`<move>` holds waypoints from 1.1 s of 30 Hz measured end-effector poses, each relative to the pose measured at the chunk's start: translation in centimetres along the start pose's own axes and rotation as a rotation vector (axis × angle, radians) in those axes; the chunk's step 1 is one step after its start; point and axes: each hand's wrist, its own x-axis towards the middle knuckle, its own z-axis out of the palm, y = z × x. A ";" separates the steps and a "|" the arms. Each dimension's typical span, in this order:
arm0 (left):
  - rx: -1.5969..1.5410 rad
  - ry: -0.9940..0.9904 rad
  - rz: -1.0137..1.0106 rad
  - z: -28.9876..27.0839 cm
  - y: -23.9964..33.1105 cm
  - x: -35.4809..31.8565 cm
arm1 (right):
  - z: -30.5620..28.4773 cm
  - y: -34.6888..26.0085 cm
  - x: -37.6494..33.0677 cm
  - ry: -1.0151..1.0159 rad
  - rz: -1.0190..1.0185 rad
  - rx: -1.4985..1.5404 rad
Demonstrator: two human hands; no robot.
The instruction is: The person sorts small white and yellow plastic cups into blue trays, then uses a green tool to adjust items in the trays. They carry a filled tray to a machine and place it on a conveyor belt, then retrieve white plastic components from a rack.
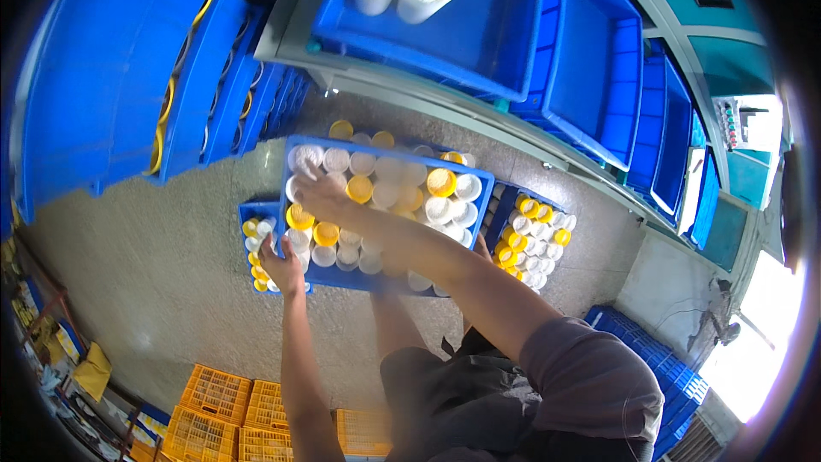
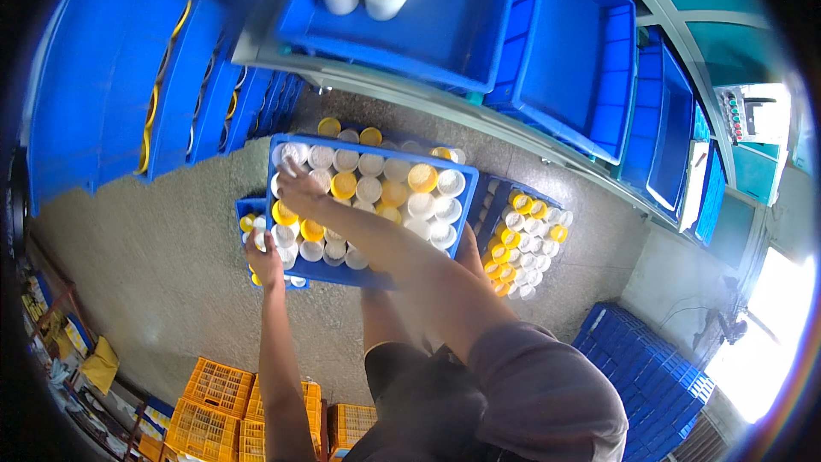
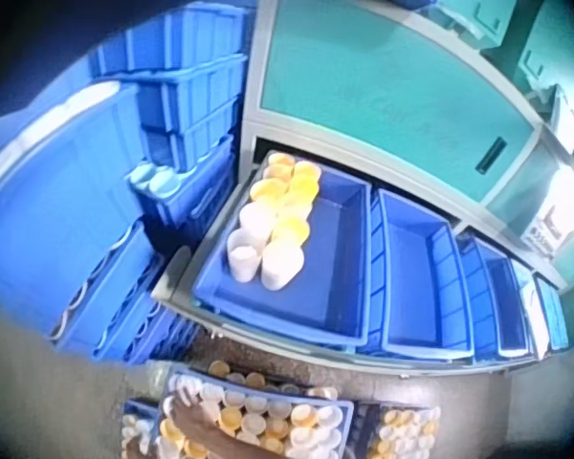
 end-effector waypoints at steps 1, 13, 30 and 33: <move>-0.091 0.069 0.063 -0.9 3.5 0.2 | -1.3 0.3 -1.4 0.184 -0.035 0.079; 0.257 0.265 1.174 -2.2 46.9 12.4 | -32.4 29.9 -13.9 0.914 0.237 0.289; 0.198 0.058 0.855 -0.5 47.4 14.7 | -29.4 46.1 -5.5 0.456 0.200 0.164; 0.061 0.092 0.919 -4.6 45.7 11.0 | -34.0 41.4 -12.7 0.529 0.161 -0.088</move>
